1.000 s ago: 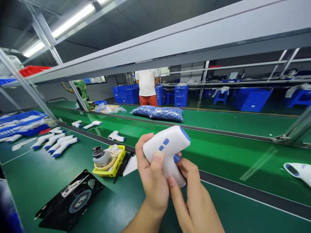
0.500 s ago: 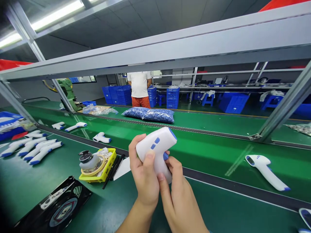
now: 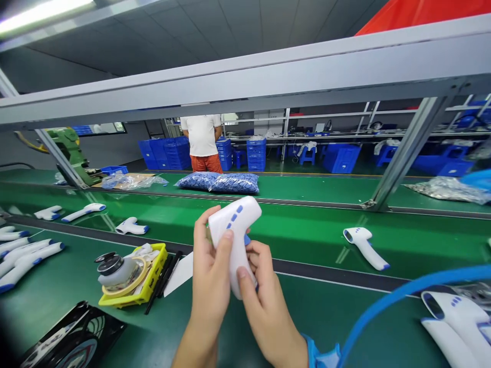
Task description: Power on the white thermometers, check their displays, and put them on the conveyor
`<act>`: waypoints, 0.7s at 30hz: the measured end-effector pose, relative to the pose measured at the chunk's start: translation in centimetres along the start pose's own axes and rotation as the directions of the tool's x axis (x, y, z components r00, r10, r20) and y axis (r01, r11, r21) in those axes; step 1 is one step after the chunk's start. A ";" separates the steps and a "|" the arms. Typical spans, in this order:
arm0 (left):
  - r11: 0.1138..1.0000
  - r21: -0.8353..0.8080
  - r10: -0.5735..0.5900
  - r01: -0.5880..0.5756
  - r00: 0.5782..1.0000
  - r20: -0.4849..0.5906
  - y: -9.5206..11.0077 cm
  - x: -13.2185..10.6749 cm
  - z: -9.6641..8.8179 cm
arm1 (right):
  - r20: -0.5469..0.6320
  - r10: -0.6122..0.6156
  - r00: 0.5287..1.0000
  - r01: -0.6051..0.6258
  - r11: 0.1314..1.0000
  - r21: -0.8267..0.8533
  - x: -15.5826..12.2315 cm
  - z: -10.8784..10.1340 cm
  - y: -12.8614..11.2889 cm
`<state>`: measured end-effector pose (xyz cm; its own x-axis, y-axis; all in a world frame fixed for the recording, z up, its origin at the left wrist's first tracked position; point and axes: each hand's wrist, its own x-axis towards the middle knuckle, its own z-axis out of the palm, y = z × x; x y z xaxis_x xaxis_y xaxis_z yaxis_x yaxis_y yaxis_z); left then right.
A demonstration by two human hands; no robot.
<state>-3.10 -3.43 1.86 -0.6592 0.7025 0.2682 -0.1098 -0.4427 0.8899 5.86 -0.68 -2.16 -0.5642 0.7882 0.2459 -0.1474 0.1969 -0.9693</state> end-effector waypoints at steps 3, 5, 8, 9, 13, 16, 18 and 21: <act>0.991 -0.119 -0.070 0.064 0.996 -0.046 0.1 0.2 -0.2 | 0.038 -0.055 0.998 0.056 0.998 -0.035 -0.3 0.3 0.4; 0.998 -0.056 -0.018 0.013 0.996 -0.088 0.2 0.3 -0.2 | 0.058 -0.013 0.998 0.010 0.999 0.054 -0.1 0.4 0.6; 0.978 0.181 0.119 -0.105 0.990 -0.069 0.3 0.1 -0.2 | 0.091 0.101 0.991 -0.126 0.931 0.343 0.5 0.7 0.9; 0.953 0.267 0.158 -0.140 0.986 -0.046 0.3 0.0 -0.1 | 0.105 0.130 0.986 -0.164 0.883 0.439 0.6 0.8 1.0; 0.835 0.492 0.282 -0.246 0.959 0.001 0.5 -0.5 -0.3 | 0.126 0.168 0.978 -0.210 0.758 0.617 0.9 1.3 1.2; 0.783 0.554 0.335 -0.284 0.942 0.010 0.7 -0.7 -0.5 | 0.128 0.164 0.978 -0.209 0.776 0.595 0.8 1.2 0.9; 0.817 0.517 0.300 -0.256 0.954 0.000 0.6 -0.6 -0.5 | 0.105 0.135 0.985 -0.170 0.851 0.496 0.7 1.0 0.8; 0.968 0.243 0.074 -0.063 0.997 -0.036 0.3 -0.1 -0.4 | -0.001 -0.004 1.000 0.004 0.988 0.157 0.3 0.6 0.8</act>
<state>-3.37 -3.88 1.96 -0.6922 0.6472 0.3193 0.1161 -0.3369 0.9344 5.09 -0.64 -2.85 -0.5627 0.7881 0.2495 -0.2755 0.1058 -0.9555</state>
